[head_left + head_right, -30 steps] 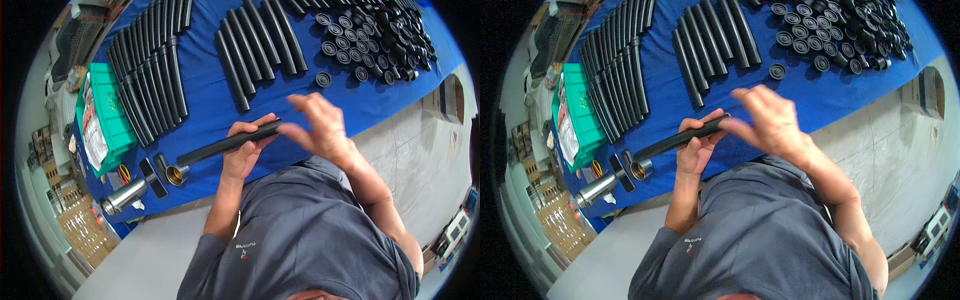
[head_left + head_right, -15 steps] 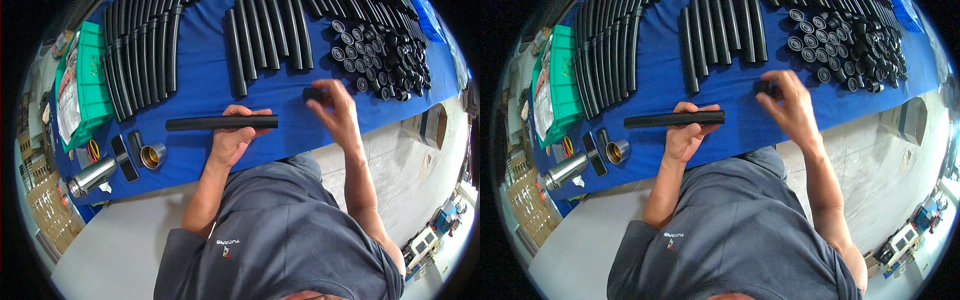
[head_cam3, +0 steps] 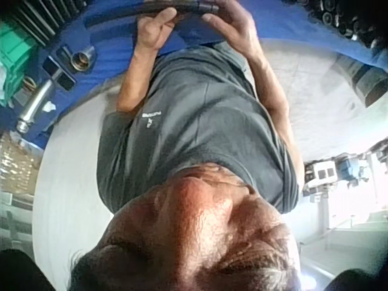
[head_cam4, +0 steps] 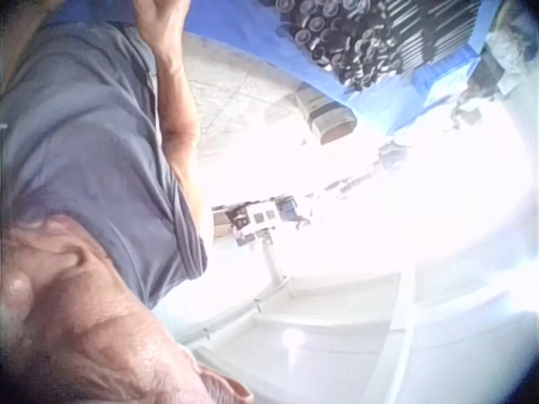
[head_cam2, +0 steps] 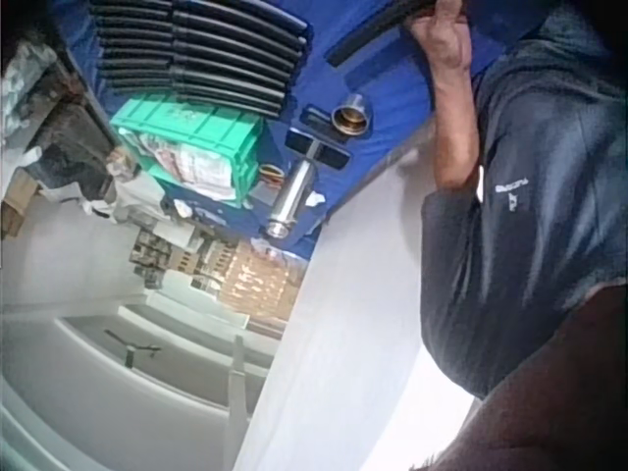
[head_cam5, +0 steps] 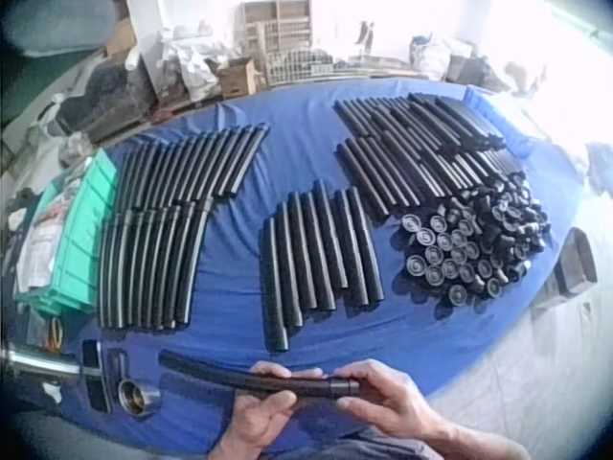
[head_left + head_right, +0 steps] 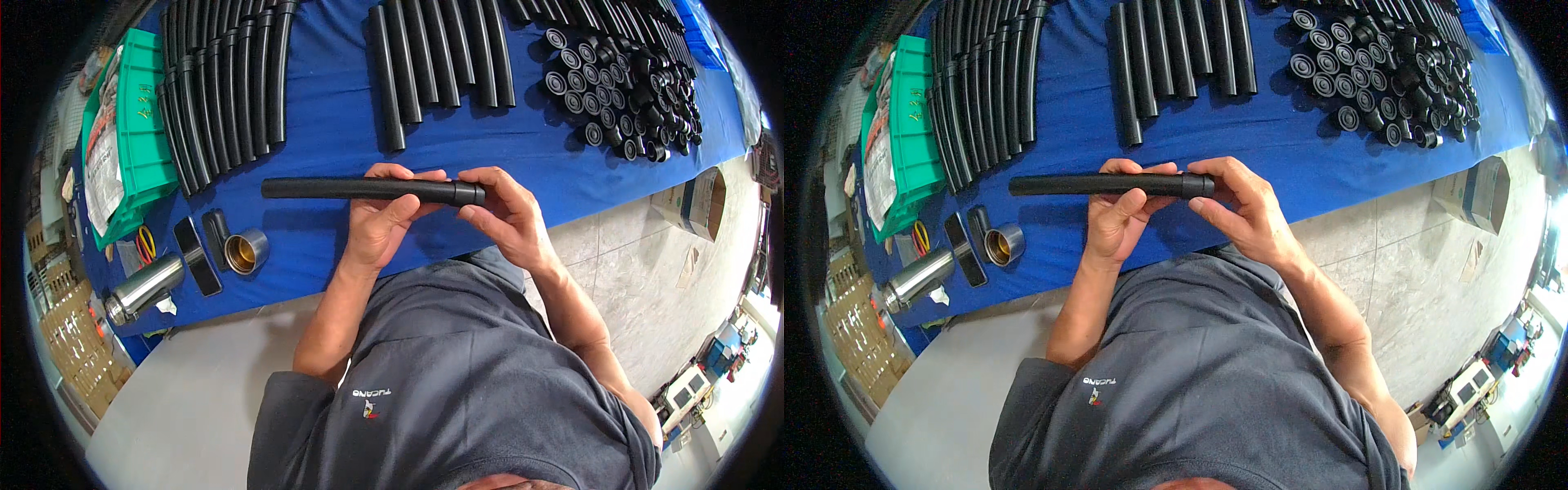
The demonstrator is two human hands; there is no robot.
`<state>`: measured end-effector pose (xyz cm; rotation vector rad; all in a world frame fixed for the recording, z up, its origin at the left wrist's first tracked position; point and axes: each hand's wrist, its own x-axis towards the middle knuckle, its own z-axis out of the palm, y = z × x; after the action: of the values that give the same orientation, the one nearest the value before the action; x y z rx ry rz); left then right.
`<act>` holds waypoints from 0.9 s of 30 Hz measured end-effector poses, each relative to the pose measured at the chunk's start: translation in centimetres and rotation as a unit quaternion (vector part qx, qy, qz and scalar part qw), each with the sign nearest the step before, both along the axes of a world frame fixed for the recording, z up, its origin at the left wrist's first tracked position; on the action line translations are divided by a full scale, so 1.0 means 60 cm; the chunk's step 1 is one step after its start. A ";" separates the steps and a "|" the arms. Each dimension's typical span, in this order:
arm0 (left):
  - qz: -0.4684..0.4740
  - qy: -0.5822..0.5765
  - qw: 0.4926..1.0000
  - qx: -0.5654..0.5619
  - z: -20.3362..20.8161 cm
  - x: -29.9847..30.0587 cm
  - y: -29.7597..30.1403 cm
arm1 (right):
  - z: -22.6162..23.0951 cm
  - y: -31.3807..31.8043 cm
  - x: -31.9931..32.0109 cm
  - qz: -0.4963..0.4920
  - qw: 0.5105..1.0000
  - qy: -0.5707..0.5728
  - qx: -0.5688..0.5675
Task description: Manually fitting black plastic caps onto black plastic tubes at an assembly station.
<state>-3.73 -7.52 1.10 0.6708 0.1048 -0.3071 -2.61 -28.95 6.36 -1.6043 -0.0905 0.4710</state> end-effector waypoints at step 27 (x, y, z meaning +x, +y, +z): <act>0.033 0.013 0.999 -0.027 0.007 -0.004 -0.008 | 0.000 0.020 0.006 0.034 0.948 -0.282 -0.141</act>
<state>-3.99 -8.03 1.54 0.6092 0.1439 -0.2544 -2.25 -27.77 6.38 -1.9862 -0.5322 0.0627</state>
